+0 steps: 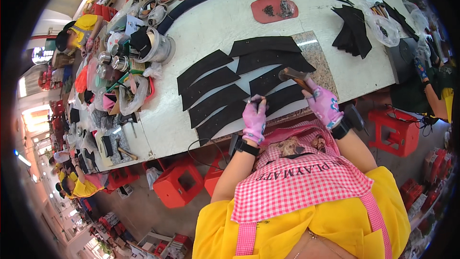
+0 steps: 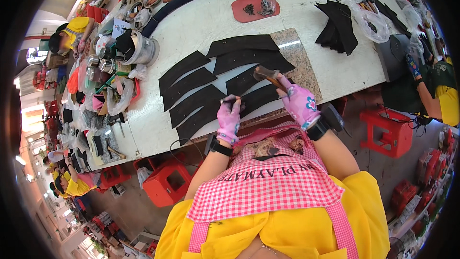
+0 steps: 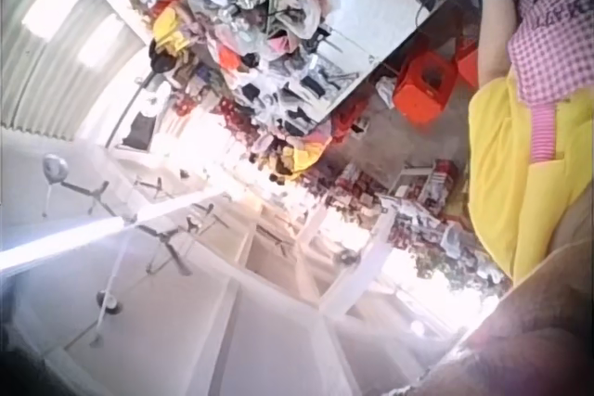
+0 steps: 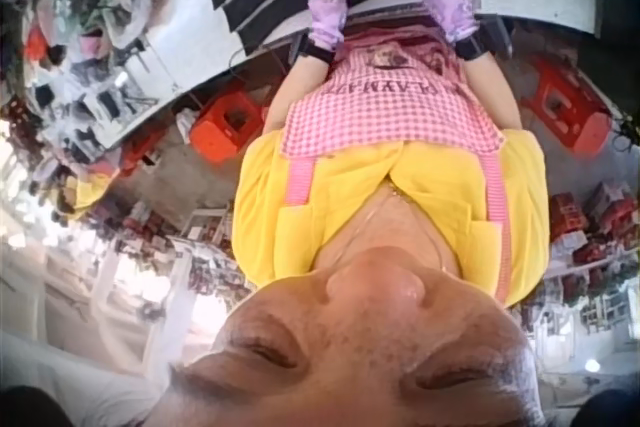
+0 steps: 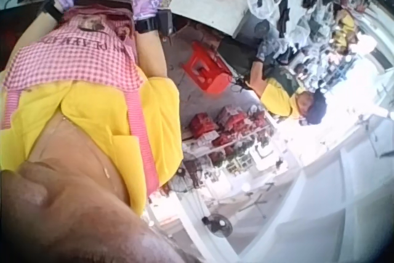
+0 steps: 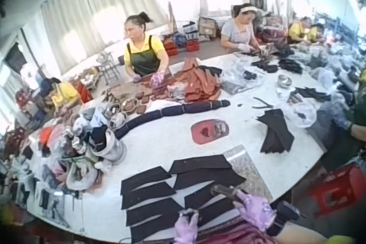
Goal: Hammering and assembling black shoe components on a workstation in a factory environment.
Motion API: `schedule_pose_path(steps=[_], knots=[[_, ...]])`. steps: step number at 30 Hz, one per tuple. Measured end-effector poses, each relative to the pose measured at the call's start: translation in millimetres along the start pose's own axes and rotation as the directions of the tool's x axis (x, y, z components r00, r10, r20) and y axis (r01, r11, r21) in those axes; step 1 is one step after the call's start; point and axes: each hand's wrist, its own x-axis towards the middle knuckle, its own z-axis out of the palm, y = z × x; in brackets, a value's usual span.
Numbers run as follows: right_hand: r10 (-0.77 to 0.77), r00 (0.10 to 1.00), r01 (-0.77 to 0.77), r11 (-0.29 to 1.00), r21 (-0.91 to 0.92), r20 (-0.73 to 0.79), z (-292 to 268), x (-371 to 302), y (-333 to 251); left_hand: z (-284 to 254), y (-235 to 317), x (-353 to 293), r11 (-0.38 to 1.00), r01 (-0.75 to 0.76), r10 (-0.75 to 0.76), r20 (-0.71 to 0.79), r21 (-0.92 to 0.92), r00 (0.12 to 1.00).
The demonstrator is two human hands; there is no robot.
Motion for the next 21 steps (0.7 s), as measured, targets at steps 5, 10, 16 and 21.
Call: schedule_pose_path(steps=[5,10,16,21], knots=[[0.003,0.997,-0.018,0.982,0.187,0.080,-49.1,-11.1,-16.6,-4.2,-21.8,-11.1,0.990,-0.081,0.087,-0.042,0.120,0.995],[-0.069,0.995,0.049,0.970,0.238,0.076,-55.2,-15.8,-6.5,4.2,-24.9,-15.0,0.967,-0.148,0.171,-0.095,0.209,0.981],[-0.102,0.985,0.069,0.972,0.226,0.137,-58.8,-13.1,-10.7,9.0,-23.3,-16.8,0.950,-0.175,0.212,-0.122,0.258,0.970],[-0.275,0.947,0.266,0.961,0.072,0.164,-74.7,-6.6,-19.8,19.8,-6.3,-15.9,0.574,-0.450,0.523,0.116,0.685,0.844]])
